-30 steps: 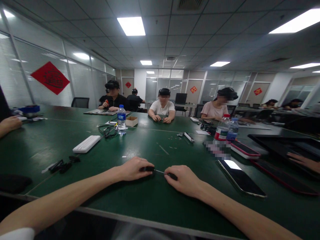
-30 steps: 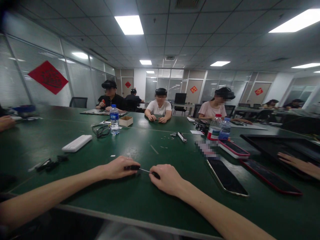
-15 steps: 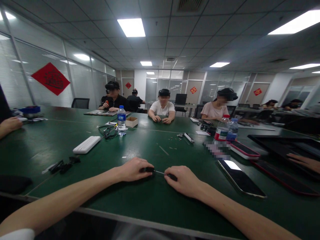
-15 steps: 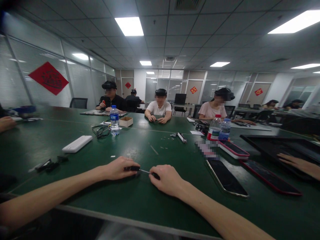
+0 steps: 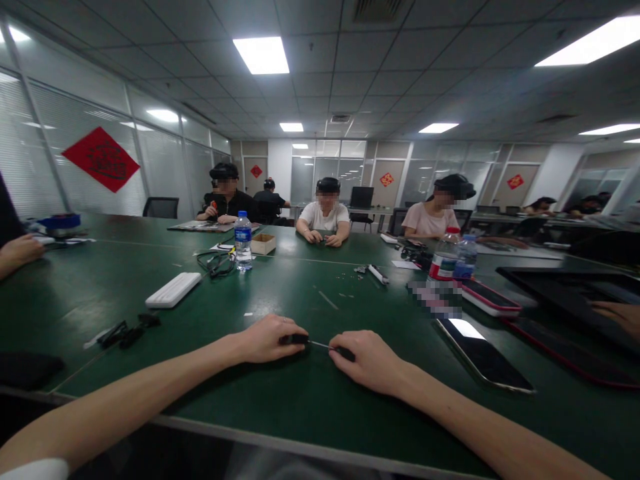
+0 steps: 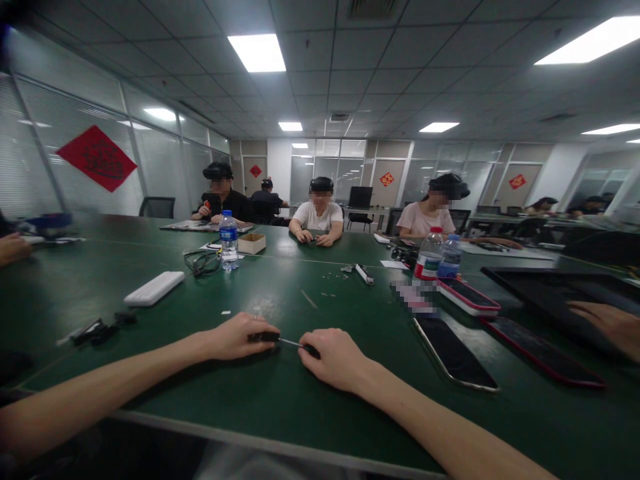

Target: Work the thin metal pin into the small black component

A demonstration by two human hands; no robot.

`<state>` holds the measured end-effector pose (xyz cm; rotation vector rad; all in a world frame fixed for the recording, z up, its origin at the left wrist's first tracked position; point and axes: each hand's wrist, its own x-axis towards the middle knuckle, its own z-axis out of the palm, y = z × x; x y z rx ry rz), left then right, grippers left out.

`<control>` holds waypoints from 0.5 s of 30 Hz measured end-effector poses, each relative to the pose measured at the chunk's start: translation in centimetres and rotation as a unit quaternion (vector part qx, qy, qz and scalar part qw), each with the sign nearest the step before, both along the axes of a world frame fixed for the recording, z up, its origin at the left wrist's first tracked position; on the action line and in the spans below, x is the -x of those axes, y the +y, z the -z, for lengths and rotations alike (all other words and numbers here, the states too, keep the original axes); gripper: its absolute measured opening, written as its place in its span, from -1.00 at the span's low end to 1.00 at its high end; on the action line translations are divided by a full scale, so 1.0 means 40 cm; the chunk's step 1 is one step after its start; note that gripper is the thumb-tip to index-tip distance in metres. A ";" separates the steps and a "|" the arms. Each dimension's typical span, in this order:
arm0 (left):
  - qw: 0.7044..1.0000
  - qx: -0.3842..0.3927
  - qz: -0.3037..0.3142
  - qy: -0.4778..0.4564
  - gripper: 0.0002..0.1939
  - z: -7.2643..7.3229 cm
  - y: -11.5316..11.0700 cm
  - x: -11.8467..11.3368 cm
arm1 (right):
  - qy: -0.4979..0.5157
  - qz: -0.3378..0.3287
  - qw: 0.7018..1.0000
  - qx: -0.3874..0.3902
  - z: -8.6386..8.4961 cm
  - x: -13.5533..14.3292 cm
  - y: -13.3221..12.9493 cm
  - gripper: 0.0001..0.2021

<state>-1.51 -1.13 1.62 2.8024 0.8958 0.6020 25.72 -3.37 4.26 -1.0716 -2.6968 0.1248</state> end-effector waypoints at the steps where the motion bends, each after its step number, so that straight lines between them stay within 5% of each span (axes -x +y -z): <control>1: 1.000 0.001 0.000 0.000 -0.66 -0.001 -0.001 0.000 | 0.001 -0.001 1.000 0.000 0.000 0.000 0.000 -0.72; 15: 1.000 0.005 0.005 0.000 -0.67 -0.003 -0.002 0.001 | 0.001 -0.011 1.000 -0.008 0.005 -0.002 0.004 -0.73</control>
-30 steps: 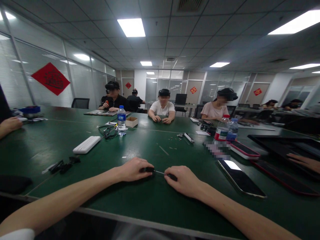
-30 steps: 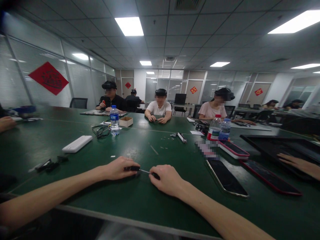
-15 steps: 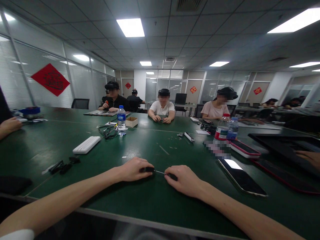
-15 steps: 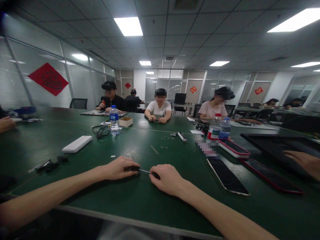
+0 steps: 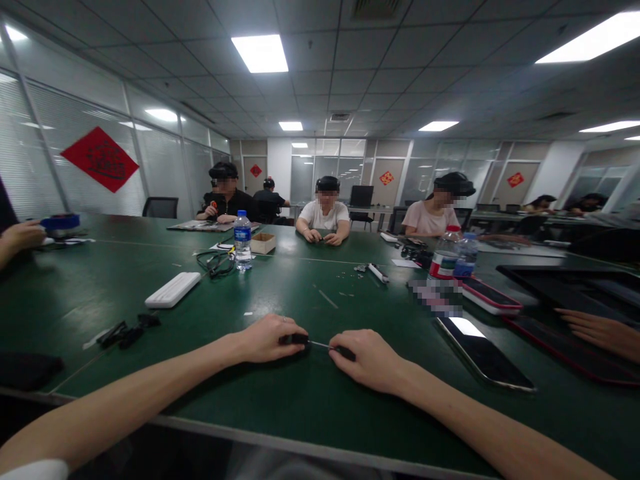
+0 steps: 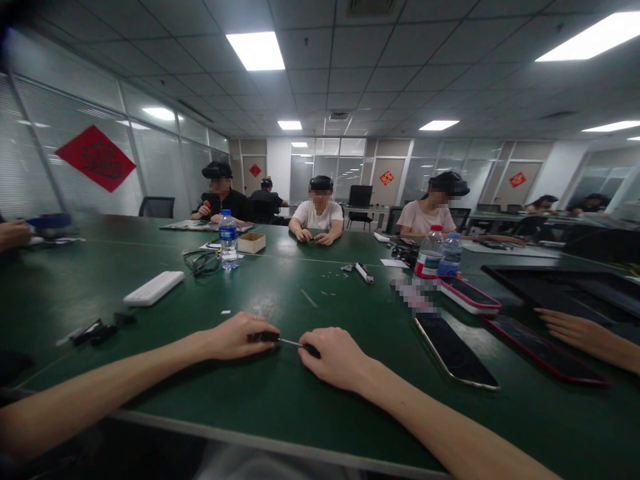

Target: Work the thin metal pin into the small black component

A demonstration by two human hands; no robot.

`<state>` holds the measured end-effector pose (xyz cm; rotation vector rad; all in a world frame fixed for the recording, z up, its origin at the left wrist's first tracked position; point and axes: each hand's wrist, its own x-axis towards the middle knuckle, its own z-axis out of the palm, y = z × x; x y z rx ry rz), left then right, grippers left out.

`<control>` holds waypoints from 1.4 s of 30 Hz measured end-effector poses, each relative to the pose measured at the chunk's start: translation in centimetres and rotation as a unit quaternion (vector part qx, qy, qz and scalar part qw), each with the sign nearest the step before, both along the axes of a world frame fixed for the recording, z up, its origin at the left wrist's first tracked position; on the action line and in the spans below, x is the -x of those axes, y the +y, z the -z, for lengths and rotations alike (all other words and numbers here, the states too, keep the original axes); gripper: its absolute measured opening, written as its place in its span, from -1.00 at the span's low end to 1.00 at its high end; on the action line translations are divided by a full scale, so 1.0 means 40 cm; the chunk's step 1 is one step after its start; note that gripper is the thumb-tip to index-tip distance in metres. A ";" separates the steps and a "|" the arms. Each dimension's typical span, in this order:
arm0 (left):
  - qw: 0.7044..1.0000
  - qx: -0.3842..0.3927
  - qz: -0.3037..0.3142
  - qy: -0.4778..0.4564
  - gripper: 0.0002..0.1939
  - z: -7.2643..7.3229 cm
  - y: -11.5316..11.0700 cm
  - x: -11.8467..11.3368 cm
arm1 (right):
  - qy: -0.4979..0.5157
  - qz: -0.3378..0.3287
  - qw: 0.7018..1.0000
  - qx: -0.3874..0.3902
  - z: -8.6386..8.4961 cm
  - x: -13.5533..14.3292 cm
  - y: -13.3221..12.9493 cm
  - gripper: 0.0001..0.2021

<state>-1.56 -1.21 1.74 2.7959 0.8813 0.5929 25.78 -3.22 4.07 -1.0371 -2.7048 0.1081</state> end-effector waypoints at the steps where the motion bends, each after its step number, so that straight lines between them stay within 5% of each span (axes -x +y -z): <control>1: 1.000 -0.001 0.000 0.001 -0.67 0.001 0.000 0.000 | -0.001 0.000 1.000 0.001 -0.001 0.000 -0.001 -0.73; 42: 1.000 -0.012 -0.004 0.021 -0.67 -0.003 -0.006 -0.001 | -0.010 -0.010 1.000 0.007 -0.004 -0.001 -0.002 -0.73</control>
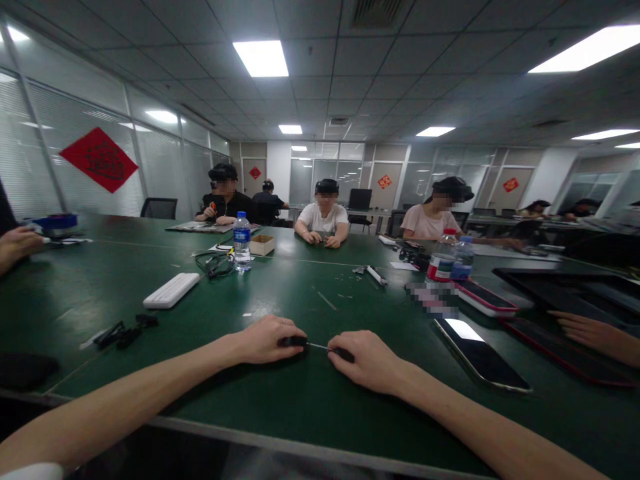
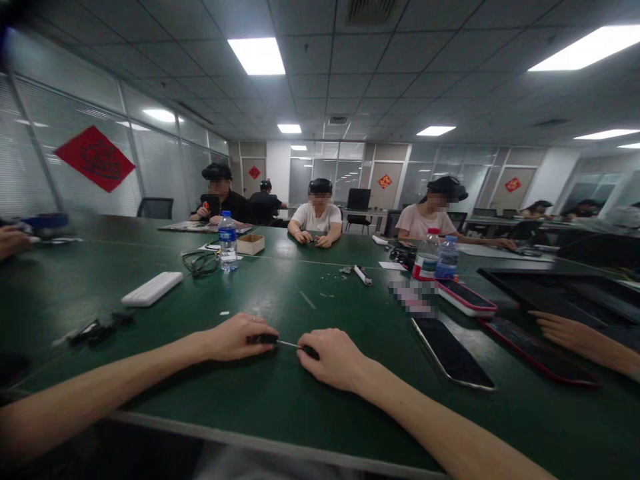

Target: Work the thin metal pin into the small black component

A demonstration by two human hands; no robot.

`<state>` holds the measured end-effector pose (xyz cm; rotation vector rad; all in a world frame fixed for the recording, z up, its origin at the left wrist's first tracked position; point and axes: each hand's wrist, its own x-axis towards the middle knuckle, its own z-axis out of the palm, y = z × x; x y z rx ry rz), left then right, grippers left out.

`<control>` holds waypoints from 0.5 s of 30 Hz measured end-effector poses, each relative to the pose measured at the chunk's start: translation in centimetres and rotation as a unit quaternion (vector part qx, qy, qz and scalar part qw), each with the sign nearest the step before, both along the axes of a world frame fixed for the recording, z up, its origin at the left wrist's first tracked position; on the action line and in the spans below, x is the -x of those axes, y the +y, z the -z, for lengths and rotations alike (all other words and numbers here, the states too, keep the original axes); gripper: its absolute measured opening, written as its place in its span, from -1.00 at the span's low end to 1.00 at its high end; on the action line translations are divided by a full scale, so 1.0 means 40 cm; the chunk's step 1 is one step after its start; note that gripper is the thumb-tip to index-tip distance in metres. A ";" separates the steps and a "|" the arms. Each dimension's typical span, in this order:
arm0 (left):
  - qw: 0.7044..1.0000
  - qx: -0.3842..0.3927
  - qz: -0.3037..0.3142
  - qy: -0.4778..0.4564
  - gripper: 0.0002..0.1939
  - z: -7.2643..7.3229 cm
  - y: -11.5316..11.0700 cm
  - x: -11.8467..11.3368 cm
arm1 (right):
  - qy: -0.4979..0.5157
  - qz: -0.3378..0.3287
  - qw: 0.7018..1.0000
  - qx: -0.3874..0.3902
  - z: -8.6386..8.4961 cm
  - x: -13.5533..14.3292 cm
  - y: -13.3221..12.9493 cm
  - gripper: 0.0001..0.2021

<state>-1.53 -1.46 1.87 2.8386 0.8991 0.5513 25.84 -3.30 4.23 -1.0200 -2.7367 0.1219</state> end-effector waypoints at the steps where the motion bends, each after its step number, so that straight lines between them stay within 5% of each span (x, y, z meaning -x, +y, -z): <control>1: 1.000 -0.001 -0.001 0.001 -0.67 0.001 0.000 0.000 | 0.000 0.000 1.000 -0.001 0.000 0.000 0.000 -0.73; 15: 1.000 -0.018 -0.013 0.004 -0.68 0.001 -0.001 -0.002 | 0.017 -0.002 1.000 0.009 -0.010 -0.002 -0.006 -0.72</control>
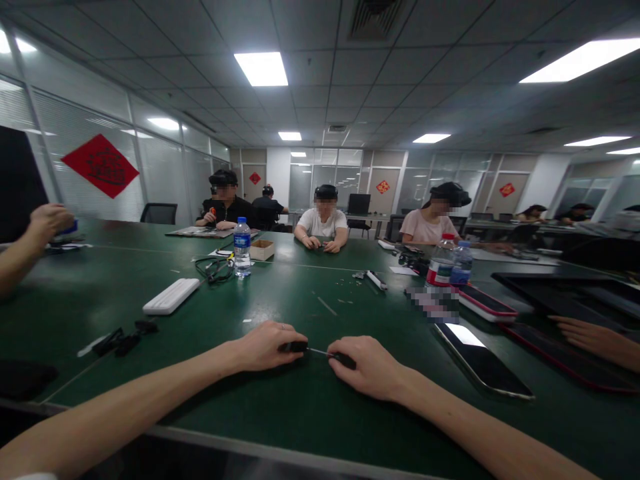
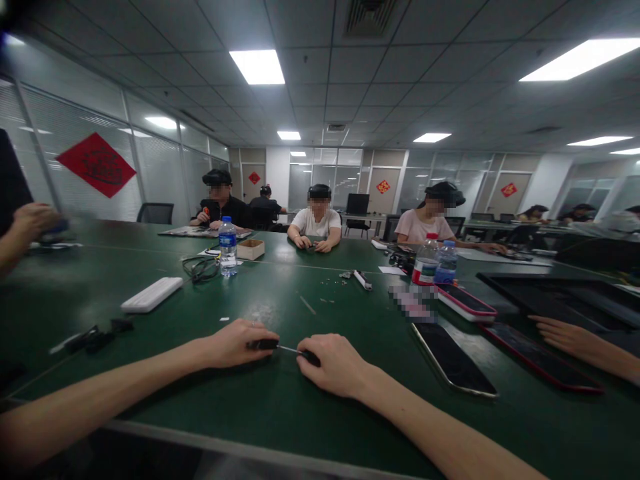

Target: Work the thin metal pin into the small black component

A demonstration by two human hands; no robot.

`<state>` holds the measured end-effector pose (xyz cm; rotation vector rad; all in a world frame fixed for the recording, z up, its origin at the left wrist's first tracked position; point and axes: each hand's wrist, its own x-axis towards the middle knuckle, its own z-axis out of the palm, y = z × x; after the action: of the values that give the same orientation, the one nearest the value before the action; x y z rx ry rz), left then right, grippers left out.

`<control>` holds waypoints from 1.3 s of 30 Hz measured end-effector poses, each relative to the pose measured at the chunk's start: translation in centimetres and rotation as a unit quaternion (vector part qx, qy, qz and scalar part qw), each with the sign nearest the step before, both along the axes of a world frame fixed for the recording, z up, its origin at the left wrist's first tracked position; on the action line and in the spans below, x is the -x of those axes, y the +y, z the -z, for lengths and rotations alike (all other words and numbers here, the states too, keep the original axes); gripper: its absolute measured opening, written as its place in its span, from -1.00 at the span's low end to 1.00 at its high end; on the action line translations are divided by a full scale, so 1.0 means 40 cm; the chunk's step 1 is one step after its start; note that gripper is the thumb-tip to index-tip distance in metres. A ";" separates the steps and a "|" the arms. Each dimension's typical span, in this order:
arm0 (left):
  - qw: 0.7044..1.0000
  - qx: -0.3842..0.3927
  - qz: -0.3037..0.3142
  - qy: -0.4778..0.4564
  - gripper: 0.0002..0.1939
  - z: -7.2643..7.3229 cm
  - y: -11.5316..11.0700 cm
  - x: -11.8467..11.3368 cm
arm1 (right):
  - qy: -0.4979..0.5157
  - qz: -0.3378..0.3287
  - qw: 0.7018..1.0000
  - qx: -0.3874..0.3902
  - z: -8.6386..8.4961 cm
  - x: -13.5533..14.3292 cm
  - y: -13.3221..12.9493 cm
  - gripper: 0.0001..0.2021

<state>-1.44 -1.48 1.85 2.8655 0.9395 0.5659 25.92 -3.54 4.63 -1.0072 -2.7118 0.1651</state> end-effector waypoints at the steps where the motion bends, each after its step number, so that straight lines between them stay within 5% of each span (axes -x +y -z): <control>1: 1.000 -0.001 0.000 -0.001 -0.68 0.001 0.001 0.000 | 0.000 -0.003 1.000 0.000 0.000 0.000 0.000 -0.72; 22: 0.998 -0.044 -0.002 -0.043 -0.69 0.040 0.000 0.000 | -0.006 -0.024 1.000 -0.007 0.013 -0.003 0.005 -0.66; 39: 0.999 -0.039 -0.008 -0.012 -0.70 0.023 -0.010 -0.004 | 0.017 -0.022 1.000 -0.004 0.025 -0.002 0.012 -0.67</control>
<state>-1.26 -1.88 0.93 2.9136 0.9578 0.6516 26.00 -3.07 3.64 -0.9340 -2.7038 0.1776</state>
